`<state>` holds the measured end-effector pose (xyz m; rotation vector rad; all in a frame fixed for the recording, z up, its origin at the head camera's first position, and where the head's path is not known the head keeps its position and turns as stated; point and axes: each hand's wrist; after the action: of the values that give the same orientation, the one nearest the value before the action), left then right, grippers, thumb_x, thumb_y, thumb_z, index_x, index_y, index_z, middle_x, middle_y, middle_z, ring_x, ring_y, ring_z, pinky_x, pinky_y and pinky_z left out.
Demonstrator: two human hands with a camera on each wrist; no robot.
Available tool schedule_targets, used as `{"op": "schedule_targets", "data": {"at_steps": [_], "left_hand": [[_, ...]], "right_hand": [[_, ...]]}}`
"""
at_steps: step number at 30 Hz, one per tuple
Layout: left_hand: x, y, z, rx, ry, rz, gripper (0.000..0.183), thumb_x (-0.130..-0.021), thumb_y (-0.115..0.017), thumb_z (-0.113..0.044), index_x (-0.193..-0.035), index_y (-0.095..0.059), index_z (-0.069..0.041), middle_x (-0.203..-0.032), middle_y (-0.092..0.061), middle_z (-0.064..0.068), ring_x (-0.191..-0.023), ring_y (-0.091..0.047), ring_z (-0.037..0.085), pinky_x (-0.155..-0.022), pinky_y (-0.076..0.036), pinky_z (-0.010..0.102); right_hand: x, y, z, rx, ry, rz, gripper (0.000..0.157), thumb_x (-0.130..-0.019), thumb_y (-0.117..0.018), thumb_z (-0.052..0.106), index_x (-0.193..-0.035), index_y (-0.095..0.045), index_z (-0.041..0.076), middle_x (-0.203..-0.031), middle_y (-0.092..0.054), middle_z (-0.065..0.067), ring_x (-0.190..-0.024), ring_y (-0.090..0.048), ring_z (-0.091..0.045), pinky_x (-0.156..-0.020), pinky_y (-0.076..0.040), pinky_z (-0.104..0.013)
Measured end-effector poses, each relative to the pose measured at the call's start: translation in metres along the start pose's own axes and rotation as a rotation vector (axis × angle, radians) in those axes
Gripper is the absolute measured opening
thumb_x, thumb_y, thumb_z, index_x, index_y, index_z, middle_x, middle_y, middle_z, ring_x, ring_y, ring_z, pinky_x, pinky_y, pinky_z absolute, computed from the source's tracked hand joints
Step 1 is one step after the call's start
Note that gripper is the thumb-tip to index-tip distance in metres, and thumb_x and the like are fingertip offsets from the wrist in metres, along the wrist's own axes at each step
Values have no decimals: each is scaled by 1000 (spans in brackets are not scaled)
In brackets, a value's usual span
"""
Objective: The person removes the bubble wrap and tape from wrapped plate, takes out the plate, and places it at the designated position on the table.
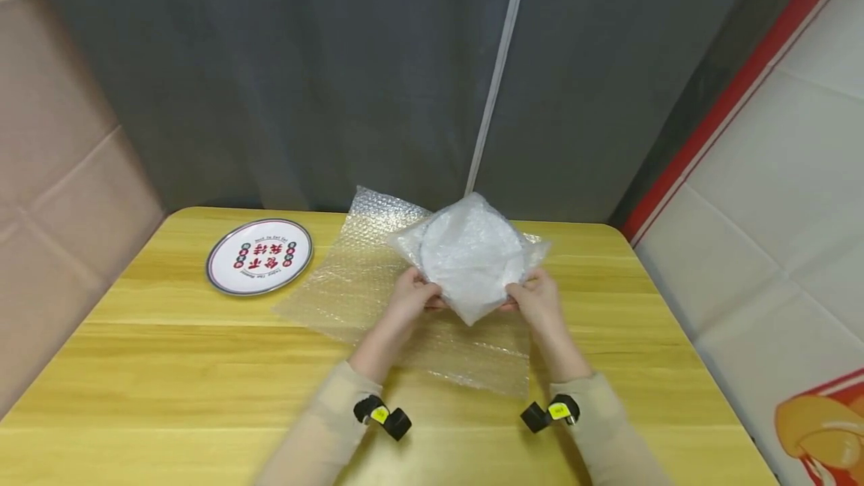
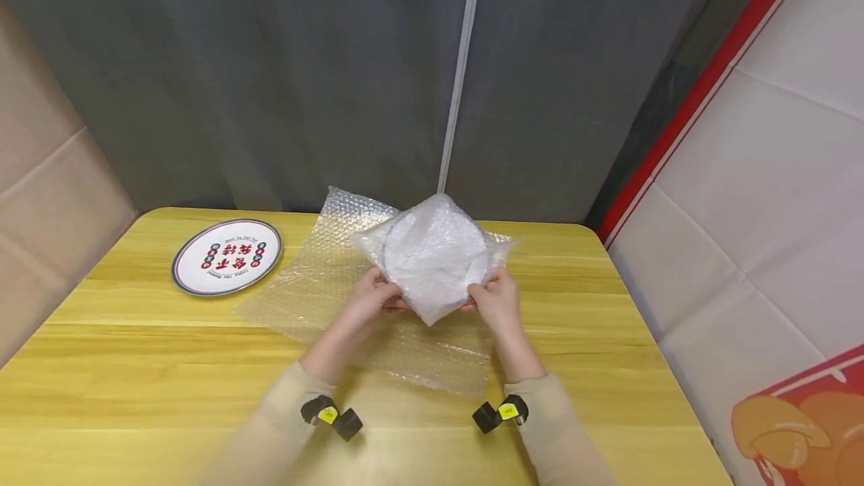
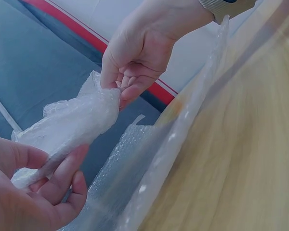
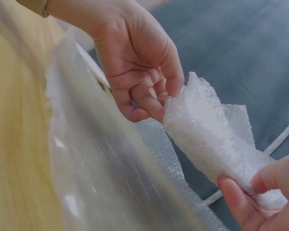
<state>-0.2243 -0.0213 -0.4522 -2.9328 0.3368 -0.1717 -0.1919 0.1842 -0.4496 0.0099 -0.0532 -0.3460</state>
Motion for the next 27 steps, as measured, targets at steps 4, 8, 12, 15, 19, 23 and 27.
{"op": "schedule_targets", "data": {"at_steps": [4, 8, 12, 15, 19, 23, 27], "left_hand": [[1, 7, 0, -10, -5, -2, 21, -83, -52, 12, -103, -47, 8, -74, -61, 11, -58, -62, 18, -74, -57, 45], [2, 13, -1, -4, 3, -5, 21, -82, -53, 12, -102, -48, 8, -73, -61, 11, -57, -62, 18, -75, -57, 46], [4, 17, -3, -3, 14, -14, 23, -82, -52, 13, -105, -47, 9, -76, -59, 12, -57, -62, 18, -74, -57, 45], [5, 20, -4, -10, 21, -20, 26, -82, -52, 13, -107, -47, 9, -78, -59, 13, -58, -62, 18, -75, -57, 46], [6, 25, -5, -31, 28, -31, 27, -82, -54, 11, -108, -48, 9, -79, -61, 13, -59, -62, 17, -75, -57, 45], [6, 29, -5, -35, 38, -35, 26, -83, -53, 12, -108, -48, 9, -78, -61, 13, -58, -62, 16, -77, -56, 47], [6, 33, -5, -38, 41, -25, 26, -83, -53, 12, -109, -48, 10, -78, -62, 13, -58, -62, 17, -77, -56, 48]], "right_hand": [[0, -7, 0, 1, -8, 10, 21, -82, -53, -15, -94, -40, -5, -70, -56, -13, -48, -59, -14, -52, -58, -31], [2, -11, 0, -1, -5, 19, 20, -81, -53, -15, -92, -39, -4, -70, -55, -13, -48, -59, -15, -54, -58, -34], [4, -17, 0, -23, -12, 31, 20, -81, -52, -16, -91, -39, -4, -68, -56, -12, -48, -59, -14, -53, -58, -32], [5, -21, -1, -36, -18, 31, 20, -81, -51, -16, -92, -39, -4, -67, -56, -12, -47, -59, -15, -52, -58, -32], [4, -25, -4, -55, -20, 30, 21, -81, -51, -17, -91, -39, -4, -66, -56, -13, -47, -59, -16, -53, -58, -35], [4, -29, -5, -71, -19, 35, 22, -80, -50, -18, -90, -38, -3, -67, -56, -13, -47, -59, -18, -53, -58, -38], [5, -33, -4, -63, -23, 34, 22, -79, -50, -18, -90, -38, -3, -66, -54, -12, -46, -58, -17, -52, -58, -37]]}}
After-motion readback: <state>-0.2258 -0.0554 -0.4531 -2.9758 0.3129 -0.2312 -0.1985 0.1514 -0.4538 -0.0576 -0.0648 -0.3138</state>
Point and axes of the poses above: each hand's wrist, its own x-axis away from the middle knuckle, its own y-axis out of the back of the hand, z = x × y
